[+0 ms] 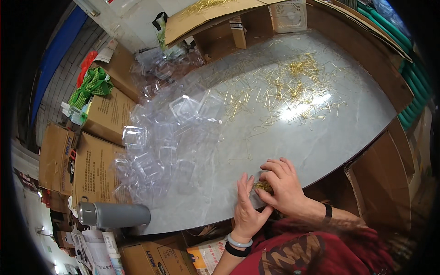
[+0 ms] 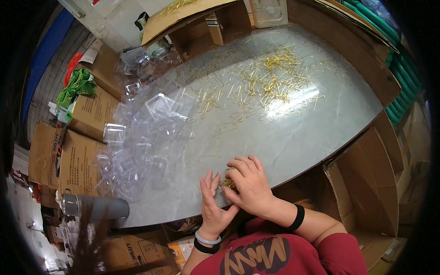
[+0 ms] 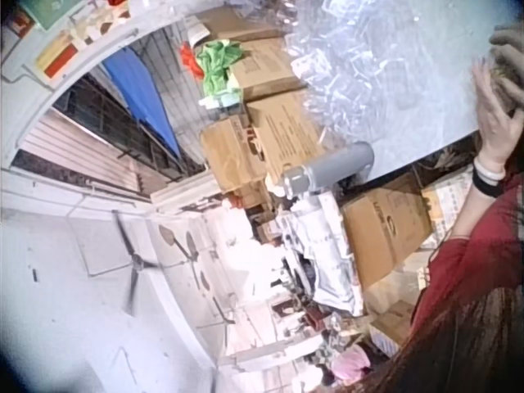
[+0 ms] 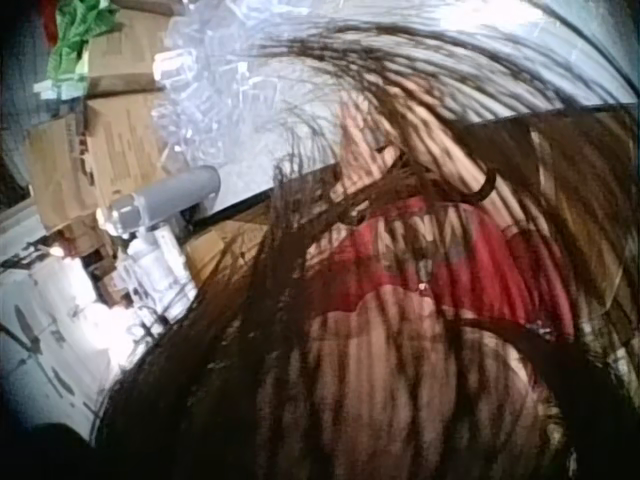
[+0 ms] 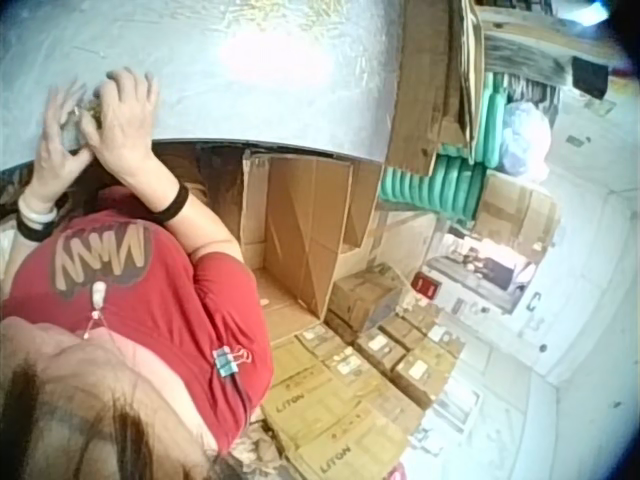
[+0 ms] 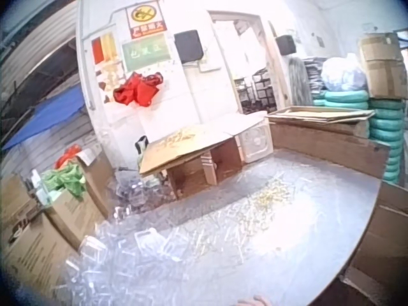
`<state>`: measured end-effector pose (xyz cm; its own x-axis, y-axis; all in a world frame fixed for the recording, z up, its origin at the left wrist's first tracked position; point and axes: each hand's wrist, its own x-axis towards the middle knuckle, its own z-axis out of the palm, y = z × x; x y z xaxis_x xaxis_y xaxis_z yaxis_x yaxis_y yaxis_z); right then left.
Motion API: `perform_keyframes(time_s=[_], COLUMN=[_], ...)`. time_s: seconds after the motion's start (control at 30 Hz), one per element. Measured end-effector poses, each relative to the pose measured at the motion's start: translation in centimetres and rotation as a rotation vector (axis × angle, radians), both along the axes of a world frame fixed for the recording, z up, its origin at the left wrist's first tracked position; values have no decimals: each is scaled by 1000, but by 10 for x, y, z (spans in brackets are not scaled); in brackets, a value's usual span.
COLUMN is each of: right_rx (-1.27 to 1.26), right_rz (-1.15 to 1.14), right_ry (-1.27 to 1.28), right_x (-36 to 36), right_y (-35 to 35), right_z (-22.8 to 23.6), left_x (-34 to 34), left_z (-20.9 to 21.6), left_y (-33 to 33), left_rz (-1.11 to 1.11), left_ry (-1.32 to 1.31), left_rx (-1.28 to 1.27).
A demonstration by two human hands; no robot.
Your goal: Sort small gold-colored metal pins and place them into plastic bags on a warehouse table.
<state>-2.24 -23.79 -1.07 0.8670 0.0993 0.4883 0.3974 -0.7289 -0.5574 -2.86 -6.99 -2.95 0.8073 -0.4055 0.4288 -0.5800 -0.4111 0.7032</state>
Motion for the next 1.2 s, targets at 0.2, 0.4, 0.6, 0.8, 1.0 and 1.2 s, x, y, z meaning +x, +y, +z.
perform_keyframes(time_s=[0.2,0.4,0.6,0.8,1.0,1.2], right_rx=[38,50,-130,93,105,-232], right_rz=[89,213,309,189,86,174], right_ry=[101,181,107,106,210,93], right_x=[0,-7,-16,-10,1,-15], right_y=[-8,-51,-56,-48,-38,-43], right_z=[0,6,6,6,6,4], left_x=[4,2,1,2,3,4], left_z=[15,10,12,11,13,11], left_y=[3,-2,-8,-8,-9,-12], left_rz=[8,17,21,21,17,45], left_ry=[-121,-136,-145,-156,-140,-141], left_rx=[254,343,369,387,416,413])
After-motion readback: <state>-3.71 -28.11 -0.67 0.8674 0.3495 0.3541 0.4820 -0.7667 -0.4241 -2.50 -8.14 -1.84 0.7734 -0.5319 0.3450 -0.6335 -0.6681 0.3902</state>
